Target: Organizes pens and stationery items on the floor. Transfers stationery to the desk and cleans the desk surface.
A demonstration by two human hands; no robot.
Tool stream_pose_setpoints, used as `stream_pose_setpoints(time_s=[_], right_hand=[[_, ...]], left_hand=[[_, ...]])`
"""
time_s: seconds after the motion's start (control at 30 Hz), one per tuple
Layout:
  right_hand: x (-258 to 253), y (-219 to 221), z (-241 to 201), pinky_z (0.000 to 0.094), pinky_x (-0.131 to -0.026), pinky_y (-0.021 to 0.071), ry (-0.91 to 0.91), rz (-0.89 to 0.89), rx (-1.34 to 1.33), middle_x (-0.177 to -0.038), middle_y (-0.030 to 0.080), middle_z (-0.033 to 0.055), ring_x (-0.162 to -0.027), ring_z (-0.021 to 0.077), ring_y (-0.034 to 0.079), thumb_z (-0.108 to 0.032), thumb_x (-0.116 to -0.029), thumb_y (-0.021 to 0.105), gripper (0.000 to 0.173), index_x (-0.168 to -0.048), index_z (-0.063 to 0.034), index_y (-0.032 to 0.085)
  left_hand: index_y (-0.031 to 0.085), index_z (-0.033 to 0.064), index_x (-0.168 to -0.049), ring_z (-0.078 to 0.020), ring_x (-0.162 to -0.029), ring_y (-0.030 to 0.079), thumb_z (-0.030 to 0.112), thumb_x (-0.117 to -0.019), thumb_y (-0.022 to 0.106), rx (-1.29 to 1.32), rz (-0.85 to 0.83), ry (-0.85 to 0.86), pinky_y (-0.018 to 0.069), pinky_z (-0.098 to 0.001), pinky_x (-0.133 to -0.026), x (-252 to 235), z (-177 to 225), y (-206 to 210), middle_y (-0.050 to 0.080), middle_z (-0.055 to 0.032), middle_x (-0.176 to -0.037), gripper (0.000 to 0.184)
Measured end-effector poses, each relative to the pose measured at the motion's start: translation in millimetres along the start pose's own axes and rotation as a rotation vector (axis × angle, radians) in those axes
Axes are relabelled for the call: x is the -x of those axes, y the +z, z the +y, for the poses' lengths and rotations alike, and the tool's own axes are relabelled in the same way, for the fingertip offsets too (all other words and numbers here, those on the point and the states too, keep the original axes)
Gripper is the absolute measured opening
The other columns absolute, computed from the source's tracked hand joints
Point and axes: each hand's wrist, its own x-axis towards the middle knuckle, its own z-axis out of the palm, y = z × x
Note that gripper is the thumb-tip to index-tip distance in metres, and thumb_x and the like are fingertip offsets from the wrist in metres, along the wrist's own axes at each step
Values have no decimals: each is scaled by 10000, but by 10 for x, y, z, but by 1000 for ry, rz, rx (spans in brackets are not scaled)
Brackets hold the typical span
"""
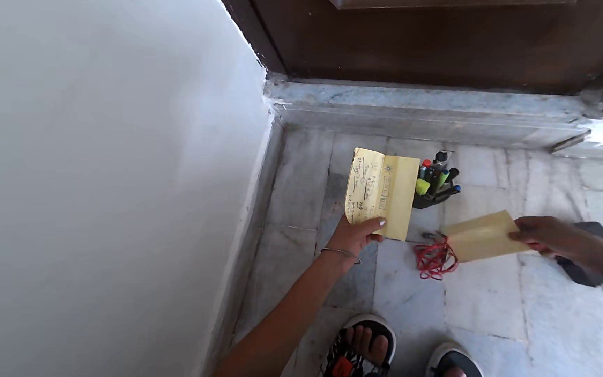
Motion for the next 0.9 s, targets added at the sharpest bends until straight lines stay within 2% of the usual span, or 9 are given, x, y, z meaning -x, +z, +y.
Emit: stream_pose_setpoints(time_s=[0.17,0.33,0.4,0.43,0.5,0.57,0.63,0.73,0.9], right_hand=[[256,-217,-184,206,-504,408,-126,-176,111,-718,588,13,-553,64,510,-64,-1022,593,40,-996,-52,620],[456,-132,-406,182,-477,387,-316,-123,4,-640,567,-13,-505,42,479,-8,-1005,577,120,-927,-56,656],[541,-37,-537,178,-472,375,-362,-51,-49,-683,613,-7,-521,33,483,3,-1002,586,129,-1083,-28,681],[580,15,-608,179,-482,385,-383,-12,-60,-722,650,0,-541,32,505,13,-993,596,193,-1175,-26,647],[613,109,-725,190,-505,412,-419,53,-65,-755,674,11,-576,41,547,13,-980,616,283,-1251,-42,554],[634,182,-814,209,-537,433,-495,71,-60,-745,664,18,-598,54,567,41,-973,612,234,-1184,-37,550],[657,242,-884,221,-582,458,-603,64,-35,-764,655,13,-639,60,571,69,-969,598,132,-1040,-28,653],[693,287,-989,252,-684,515,-705,33,55,-857,703,5,-734,61,615,39,-991,579,181,-1019,-48,735],[840,312,-1217,199,-550,405,-671,-66,60,-791,684,-35,-610,25,522,-38,-1018,577,196,-1042,-92,764]], left_hand=[[590,18,-1107,-104,-672,658,-120,-956,577,-30,22,23,572,-224,-647,73,53,71,688,-56,-874,204],[594,7,-1112,-109,-672,659,-117,-959,579,-48,5,28,570,-226,-644,124,67,98,692,-64,-880,198],[598,13,-1110,-103,-668,654,-116,-956,581,-66,-10,27,566,-222,-641,144,70,100,692,-56,-878,202],[600,8,-1105,-103,-659,650,-118,-956,580,-66,-9,27,562,-220,-633,157,72,106,692,-61,-874,197],[600,6,-1102,-102,-646,641,-120,-953,578,-67,-9,23,556,-217,-622,181,71,111,690,-63,-864,196],[601,7,-1097,-100,-647,640,-117,-951,588,-79,-12,13,557,-219,-625,200,80,118,687,-57,-857,193],[607,1,-1092,-100,-664,642,-109,-952,594,-97,-20,2,559,-226,-644,227,96,129,681,-50,-857,178],[617,-1,-1064,-91,-657,638,-103,-957,596,-109,-15,-14,554,-215,-640,280,112,181,687,-46,-842,149],[621,3,-1054,-89,-657,645,-98,-967,580,-122,-80,-23,559,-216,-650,311,78,199,688,-42,-827,139]])
